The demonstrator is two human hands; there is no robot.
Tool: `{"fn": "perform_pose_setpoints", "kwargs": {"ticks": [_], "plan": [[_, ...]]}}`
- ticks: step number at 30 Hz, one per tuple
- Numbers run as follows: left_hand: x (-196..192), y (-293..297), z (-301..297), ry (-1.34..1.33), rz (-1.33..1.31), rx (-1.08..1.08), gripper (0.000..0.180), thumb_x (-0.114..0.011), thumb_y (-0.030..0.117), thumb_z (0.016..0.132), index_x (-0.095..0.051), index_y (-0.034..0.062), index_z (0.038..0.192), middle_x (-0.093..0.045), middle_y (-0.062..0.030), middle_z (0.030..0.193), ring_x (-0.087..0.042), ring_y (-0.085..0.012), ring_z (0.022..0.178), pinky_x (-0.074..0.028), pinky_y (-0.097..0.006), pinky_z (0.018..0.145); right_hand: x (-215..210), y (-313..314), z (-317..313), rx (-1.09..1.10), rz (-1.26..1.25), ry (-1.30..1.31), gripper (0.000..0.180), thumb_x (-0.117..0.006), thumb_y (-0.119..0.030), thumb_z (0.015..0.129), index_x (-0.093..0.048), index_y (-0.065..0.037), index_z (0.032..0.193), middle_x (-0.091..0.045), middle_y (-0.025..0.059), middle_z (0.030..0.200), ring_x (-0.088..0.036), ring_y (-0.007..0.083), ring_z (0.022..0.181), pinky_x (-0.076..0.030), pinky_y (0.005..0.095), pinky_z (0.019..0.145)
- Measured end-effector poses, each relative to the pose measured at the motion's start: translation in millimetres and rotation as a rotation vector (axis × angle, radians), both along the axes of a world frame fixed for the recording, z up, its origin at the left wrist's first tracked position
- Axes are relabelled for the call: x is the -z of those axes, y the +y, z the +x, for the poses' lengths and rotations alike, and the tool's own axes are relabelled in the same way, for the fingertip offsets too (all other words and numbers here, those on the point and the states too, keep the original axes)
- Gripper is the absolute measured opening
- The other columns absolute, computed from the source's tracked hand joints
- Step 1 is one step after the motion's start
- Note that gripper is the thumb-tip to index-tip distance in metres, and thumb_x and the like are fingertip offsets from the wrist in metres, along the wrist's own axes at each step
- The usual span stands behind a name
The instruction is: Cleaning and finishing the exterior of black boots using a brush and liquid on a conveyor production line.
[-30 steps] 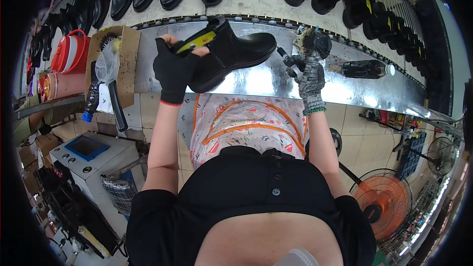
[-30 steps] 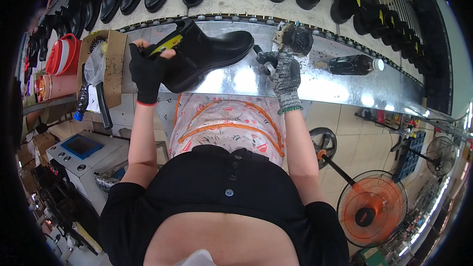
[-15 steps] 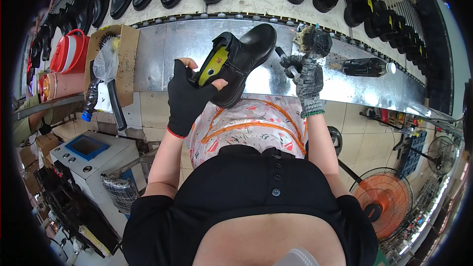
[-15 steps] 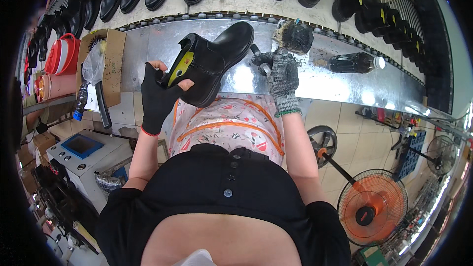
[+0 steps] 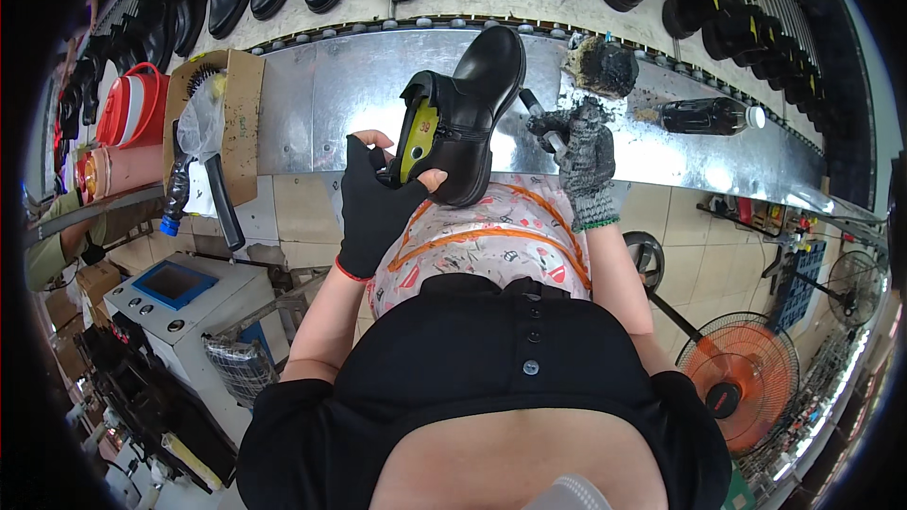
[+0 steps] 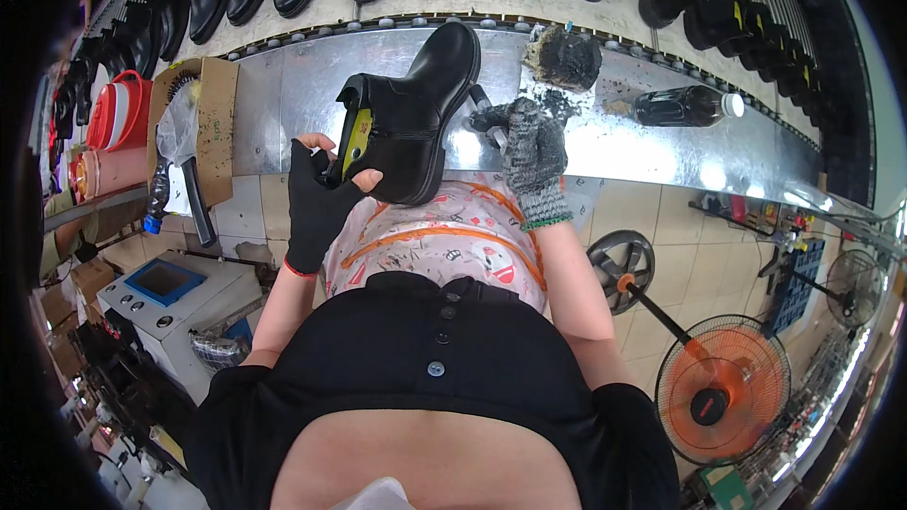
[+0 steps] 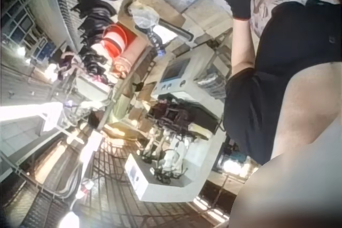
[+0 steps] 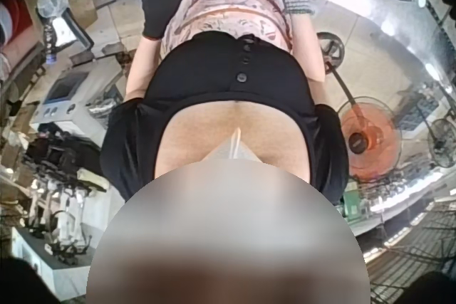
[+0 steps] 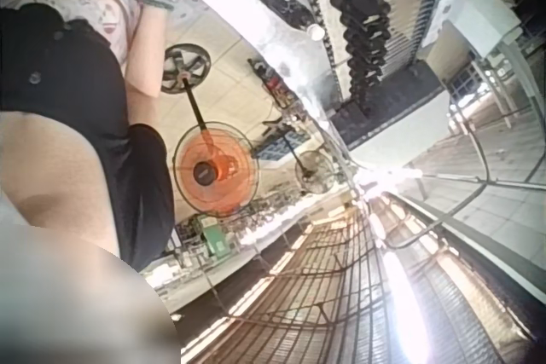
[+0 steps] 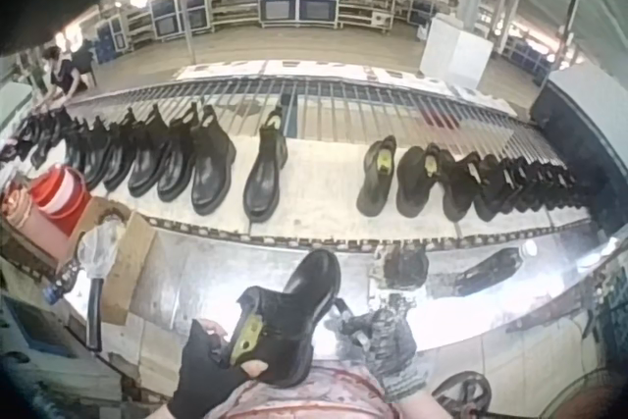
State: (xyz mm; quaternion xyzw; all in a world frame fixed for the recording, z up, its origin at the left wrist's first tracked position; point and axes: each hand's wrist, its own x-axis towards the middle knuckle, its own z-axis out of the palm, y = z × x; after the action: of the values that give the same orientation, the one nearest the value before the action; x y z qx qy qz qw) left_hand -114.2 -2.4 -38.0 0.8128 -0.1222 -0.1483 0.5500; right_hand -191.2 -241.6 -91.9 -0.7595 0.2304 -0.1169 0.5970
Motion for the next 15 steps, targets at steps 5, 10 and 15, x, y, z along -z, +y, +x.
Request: {"fn": "perform_pose_setpoints", "kwargs": {"ticks": [5, 10, 15], "plan": [[7.9, 5.8, -7.1, 0.228, -0.192, -0.083, 0.051, -0.077, 0.015, 0.072, -0.039, 0.0062, 0.106, -0.053, -0.0019, 0.075, -0.054, -0.0072, 0.065, -0.044, -0.019, 0.056, -10.7, 9.5, -3.6, -0.056, -0.084, -0.066, 0.053, -0.032, -0.039, 0.098, -0.069, -0.003, 0.086, -0.069, 0.009, 0.08, -0.064, 0.0176, 0.072, -0.049, 0.0288, 0.068], [4.5, 14.1, -7.9, 0.614, -0.257, -0.176, 0.064, -0.071, 0.006, 0.073, -0.036, 0.004, 0.127, -0.059, -0.0103, 0.094, -0.062, -0.0159, 0.081, -0.057, -0.029, 0.068, -6.7, 14.3, -13.6, -0.22, -0.194, -0.047, 0.055, -0.03, -0.04, 0.098, -0.065, 0.001, 0.09, -0.069, 0.0101, 0.087, -0.065, 0.0182, 0.08, -0.051, 0.031, 0.076], [19.5, 24.9, -4.3, 0.845, -0.3, -0.145, 0.062, -0.066, 0.002, 0.071, -0.039, 0.0038, 0.128, -0.057, -0.0102, 0.101, -0.061, -0.0166, 0.089, -0.057, -0.031, 0.072, -12.7, 18.0, -19.6, -0.26, -0.184, 0.045, 0.056, -0.029, -0.041, 0.099, -0.065, 0.001, 0.09, -0.069, 0.0107, 0.091, -0.065, 0.0159, 0.078, -0.051, 0.0294, 0.074]]}}
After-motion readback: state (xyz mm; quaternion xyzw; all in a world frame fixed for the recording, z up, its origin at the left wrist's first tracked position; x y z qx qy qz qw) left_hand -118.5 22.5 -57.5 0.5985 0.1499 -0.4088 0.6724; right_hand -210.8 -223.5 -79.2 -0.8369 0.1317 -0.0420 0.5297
